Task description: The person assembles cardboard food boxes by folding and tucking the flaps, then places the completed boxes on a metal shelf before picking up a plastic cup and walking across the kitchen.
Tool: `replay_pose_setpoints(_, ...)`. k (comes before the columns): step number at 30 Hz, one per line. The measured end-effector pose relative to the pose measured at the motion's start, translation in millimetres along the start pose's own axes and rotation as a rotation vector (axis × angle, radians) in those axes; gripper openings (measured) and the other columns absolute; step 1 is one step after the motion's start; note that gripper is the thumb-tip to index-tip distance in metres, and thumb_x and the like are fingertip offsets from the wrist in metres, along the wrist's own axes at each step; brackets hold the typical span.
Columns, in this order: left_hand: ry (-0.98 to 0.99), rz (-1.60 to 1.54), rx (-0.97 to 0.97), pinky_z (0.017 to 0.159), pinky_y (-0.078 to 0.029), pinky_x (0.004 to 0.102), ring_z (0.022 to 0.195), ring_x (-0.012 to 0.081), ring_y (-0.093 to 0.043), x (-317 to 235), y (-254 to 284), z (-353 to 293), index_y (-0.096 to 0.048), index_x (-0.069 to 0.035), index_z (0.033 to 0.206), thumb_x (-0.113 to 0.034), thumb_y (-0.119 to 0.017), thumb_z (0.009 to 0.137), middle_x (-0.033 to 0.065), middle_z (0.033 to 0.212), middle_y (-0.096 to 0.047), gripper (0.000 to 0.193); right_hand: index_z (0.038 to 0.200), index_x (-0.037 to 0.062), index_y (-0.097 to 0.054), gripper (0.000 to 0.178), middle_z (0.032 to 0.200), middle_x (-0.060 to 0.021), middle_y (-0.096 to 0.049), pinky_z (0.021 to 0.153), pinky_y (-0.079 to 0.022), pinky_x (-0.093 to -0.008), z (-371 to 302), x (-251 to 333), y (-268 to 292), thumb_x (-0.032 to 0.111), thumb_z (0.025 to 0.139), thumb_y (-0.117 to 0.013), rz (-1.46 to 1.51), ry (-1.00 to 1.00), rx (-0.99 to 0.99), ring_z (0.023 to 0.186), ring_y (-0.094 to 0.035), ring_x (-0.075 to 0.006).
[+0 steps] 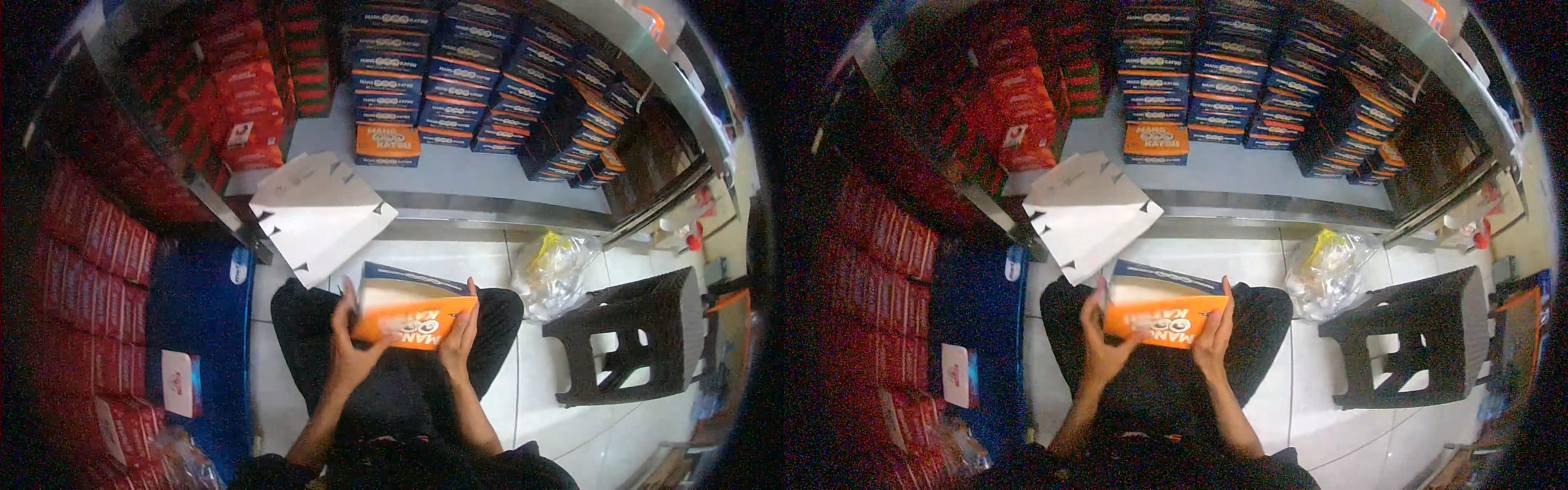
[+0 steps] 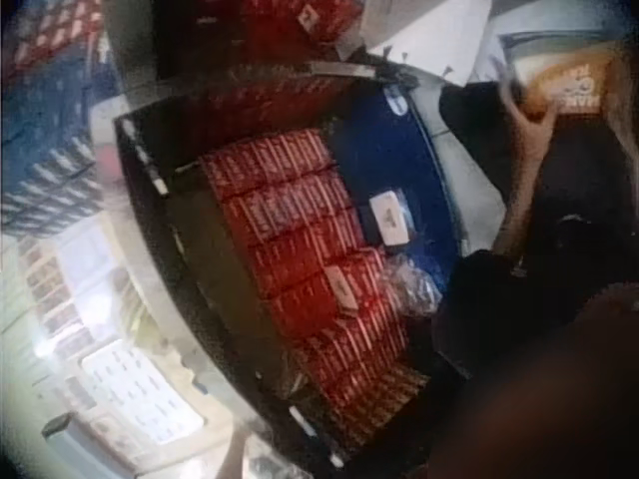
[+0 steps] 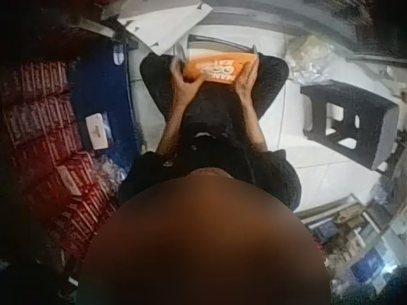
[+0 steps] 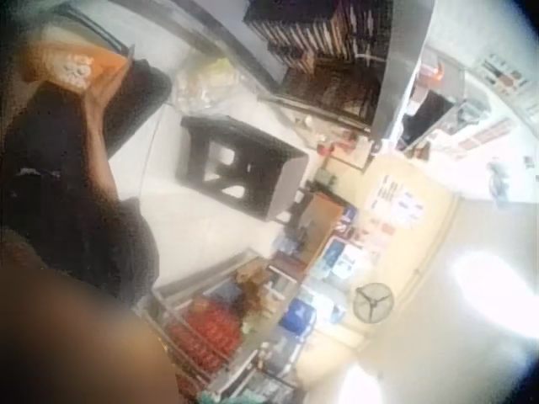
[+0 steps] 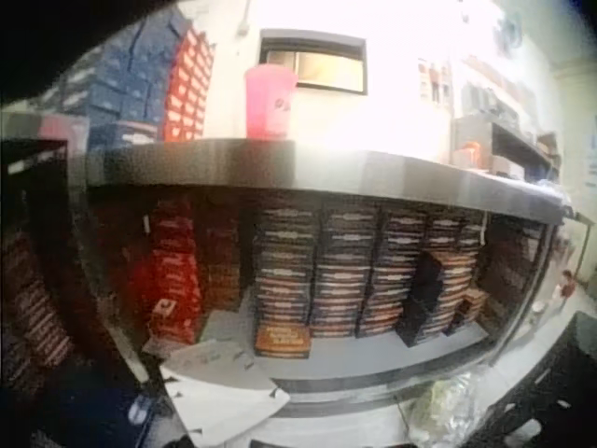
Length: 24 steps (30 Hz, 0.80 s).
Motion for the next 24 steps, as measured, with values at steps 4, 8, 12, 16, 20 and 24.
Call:
replay_pose_setpoints(4, 0.298, -0.035, 0.235, 0.114, -0.027, 0.0448, 0.142, 0.0357, -0.026, 47.6, 7.5, 16.4, -0.009, -0.003, 0.151, -0.018, -0.059, 0.095, 0.0252, 0.15, -0.029, 0.077, 0.145, -0.0035, -0.031, 0.063, 0.138, -0.0223, -0.044, 0.106, -0.033, -0.0366, 7.5, -4.6, -14.4, 0.043, 0.103, -0.033, -0.131, 0.105, 0.219, 0.125, -0.045, -0.0309)
replay_pose_setpoints(8, 0.285, -0.043, 0.375, 0.113, -0.029, 0.0436, 0.139, 0.0354, -0.03, 61.1, 24.4, 27.4, -0.015, -0.002, 0.15, -0.025, -0.046, 0.101, 0.0239, 0.147, -0.033, 0.062, 0.148, 0.0067, -0.032, 0.053, 0.141, -0.0212, -0.042, 0.11, -0.031, -0.039, 14.1, 0.2, -37.6, 0.032, 0.103, -0.043, -0.025, -0.17, 0.503, 0.129, -0.042, -0.0308)
replay_pose_setpoints(12, 0.312, -0.026, 0.195, 0.111, -0.032, 0.0444, 0.135, 0.0357, -0.036, 52.2, 8.2, 34.3, -0.019, -0.001, 0.149, -0.036, -0.047, 0.1, 0.025, 0.145, -0.033, 0.066, 0.147, 0.0097, -0.032, 0.056, 0.139, -0.0222, -0.042, 0.106, -0.036, -0.0382, 9.3, -37.0, -41.9, 0.035, 0.101, -0.049, 0.009, -0.286, 0.156, 0.126, -0.044, -0.0296)
replay_pose_setpoints(16, 0.295, 0.025, 0.081, 0.114, -0.025, 0.0491, 0.138, 0.0398, -0.027, 60.5, 12.1, 28.3, -0.009, -0.003, 0.152, -0.041, -0.055, 0.094, 0.0257, 0.15, -0.022, 0.082, 0.151, 0.0119, -0.022, 0.062, 0.144, -0.0207, -0.035, 0.106, -0.036, -0.0394, -1.2, -34.8, -62.1, 0.015, 0.094, -0.048, 0.037, -0.267, 0.303, 0.128, -0.041, -0.0294)
replay_pose_setpoints(20, 0.274, 0.074, 0.257, 0.116, -0.017, 0.0524, 0.143, 0.0417, -0.015, 67.7, 9.9, 13.2, 0.007, -0.006, 0.152, -0.035, -0.061, 0.09, 0.0285, 0.153, -0.012, 0.097, 0.152, 0.012, -0.013, 0.071, 0.149, -0.0187, -0.028, 0.108, -0.033, -0.0401, -2.8, -32.6, -61.5, 0.011, 0.091, -0.049, -0.002, -0.139, 0.487, 0.132, -0.037, -0.029)
replay_pose_setpoints(24, 0.387, -0.177, 0.313, 0.115, -0.026, 0.0448, 0.141, 0.0349, -0.026, 54.3, 11.9, 31.6, -0.009, -0.01, 0.154, -0.015, -0.064, 0.087, 0.022, 0.154, -0.024, 0.087, 0.137, 0.005, -0.039, 0.063, 0.134, -0.0156, -0.046, 0.104, -0.037, -0.0382, 11.5, -51.8, -36.4, 0.029, 0.086, -0.067, 0.034, -0.119, 0.496, 0.123, -0.046, -0.0258)
Point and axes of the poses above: each hand's wrist, its own z-axis towards the middle knuckle, its own y-axis out of the back of the hand, x = y × z, the point moved 10 cm from there along z, towards the middle knuckle
